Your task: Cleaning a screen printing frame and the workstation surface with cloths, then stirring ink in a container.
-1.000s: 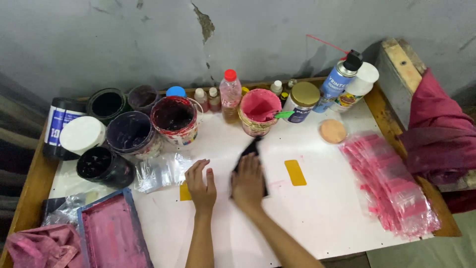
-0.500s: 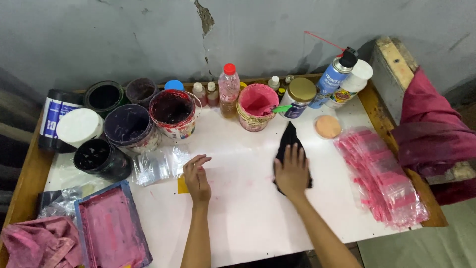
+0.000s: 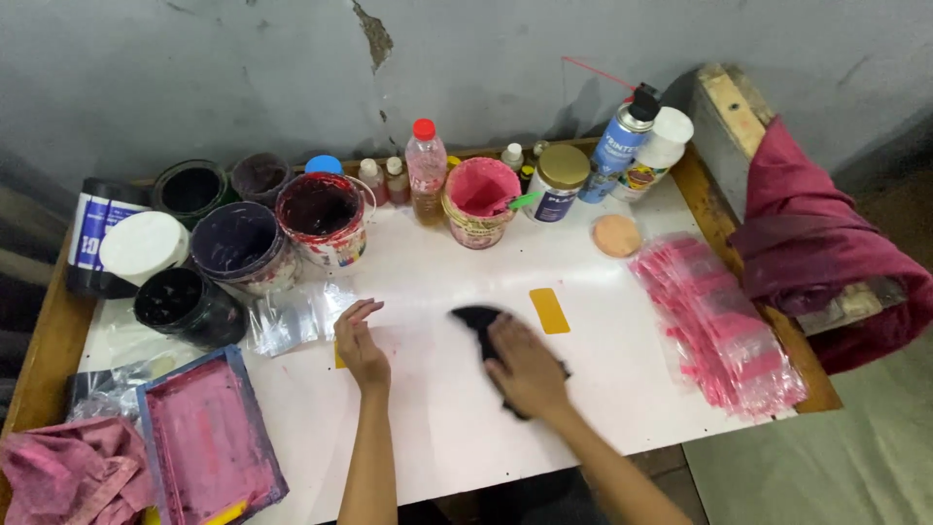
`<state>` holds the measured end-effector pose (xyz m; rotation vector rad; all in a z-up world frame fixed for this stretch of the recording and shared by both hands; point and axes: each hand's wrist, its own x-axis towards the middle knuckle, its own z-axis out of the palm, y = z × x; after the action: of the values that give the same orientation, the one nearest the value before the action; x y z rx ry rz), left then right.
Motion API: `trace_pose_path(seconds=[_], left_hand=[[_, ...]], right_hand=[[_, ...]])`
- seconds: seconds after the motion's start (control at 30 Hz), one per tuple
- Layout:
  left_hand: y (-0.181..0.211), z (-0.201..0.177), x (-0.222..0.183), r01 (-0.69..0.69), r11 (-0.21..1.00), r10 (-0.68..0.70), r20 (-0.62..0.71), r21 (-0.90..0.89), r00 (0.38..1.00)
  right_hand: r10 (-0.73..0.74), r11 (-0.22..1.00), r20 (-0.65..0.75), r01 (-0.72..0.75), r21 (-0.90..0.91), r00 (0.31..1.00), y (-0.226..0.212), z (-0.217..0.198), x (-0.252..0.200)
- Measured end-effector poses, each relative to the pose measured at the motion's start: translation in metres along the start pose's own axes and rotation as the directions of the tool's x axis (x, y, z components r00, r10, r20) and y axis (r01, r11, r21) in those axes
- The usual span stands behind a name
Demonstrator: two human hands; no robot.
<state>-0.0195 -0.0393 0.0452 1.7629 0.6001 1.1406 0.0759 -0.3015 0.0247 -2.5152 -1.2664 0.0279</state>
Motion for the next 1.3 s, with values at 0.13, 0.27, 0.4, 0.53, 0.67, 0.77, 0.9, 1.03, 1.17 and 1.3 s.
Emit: trace_pose_path(seconds=[0.13, 0.27, 0.4, 0.53, 0.67, 0.77, 0.9, 1.03, 1.17, 1.3], left_hand=[[0.008, 0.004, 0.001, 0.011, 1.0, -0.011, 0.006, -0.004, 1.0], [0.007, 0.003, 0.0, -0.048, 0.998, 0.047, 0.022, 0.041, 0.999], [-0.001, 0.007, 0.006, -0.333, 0.925, 0.3, 0.189, 0.18, 0.935], [0.005, 0.018, -0.021, -0.371, 0.913, 0.306, 0.314, 0.172, 0.899], [0.017, 0.025, -0.051, -0.409, 0.835, 0.209, 0.474, 0.369, 0.856], [0.028, 0.018, -0.066, -0.398, 0.782, 0.105, 0.527, 0.479, 0.843], [0.037, -0.005, -0.086, -0.386, 0.659, -0.031, 0.535, 0.646, 0.844], [0.03, -0.024, -0.077, -0.37, 0.567, -0.014, 0.457, 0.736, 0.889], [0.019, -0.041, -0.056, -0.284, 0.661, 0.152, 0.246, 0.695, 0.957], [-0.01, -0.058, -0.05, -0.212, 0.812, 0.274, -0.035, 0.544, 0.961]], right_hand=[[0.323, 0.944, 0.061, -0.317, -0.089, 0.945, 0.018, 0.008, 0.02], [0.084, 0.996, -0.275, -0.089, -0.008, 0.958, -0.056, 0.037, 0.053], [-0.331, 0.943, -0.214, 0.33, -0.041, 0.919, -0.122, 0.053, 0.044], [-0.323, 0.929, -0.201, 0.35, 0.118, 0.925, -0.116, 0.016, 0.001], [-0.129, 0.913, -0.211, 0.199, 0.357, 0.969, -0.101, -0.014, 0.002], [-0.03, 0.887, -0.214, 0.125, 0.444, 0.976, -0.09, 0.002, 0.001], [0.005, 0.919, -0.229, 0.085, 0.384, 0.973, -0.082, 0.011, -0.013], [-0.12, 0.921, -0.11, 0.152, 0.359, 0.987, -0.074, 0.009, -0.029], [-0.207, 0.964, 0.13, 0.179, 0.198, 0.97, -0.098, 0.0, -0.009], [-0.195, 0.967, 0.149, 0.164, 0.196, 0.97, -0.143, 0.009, 0.029]])
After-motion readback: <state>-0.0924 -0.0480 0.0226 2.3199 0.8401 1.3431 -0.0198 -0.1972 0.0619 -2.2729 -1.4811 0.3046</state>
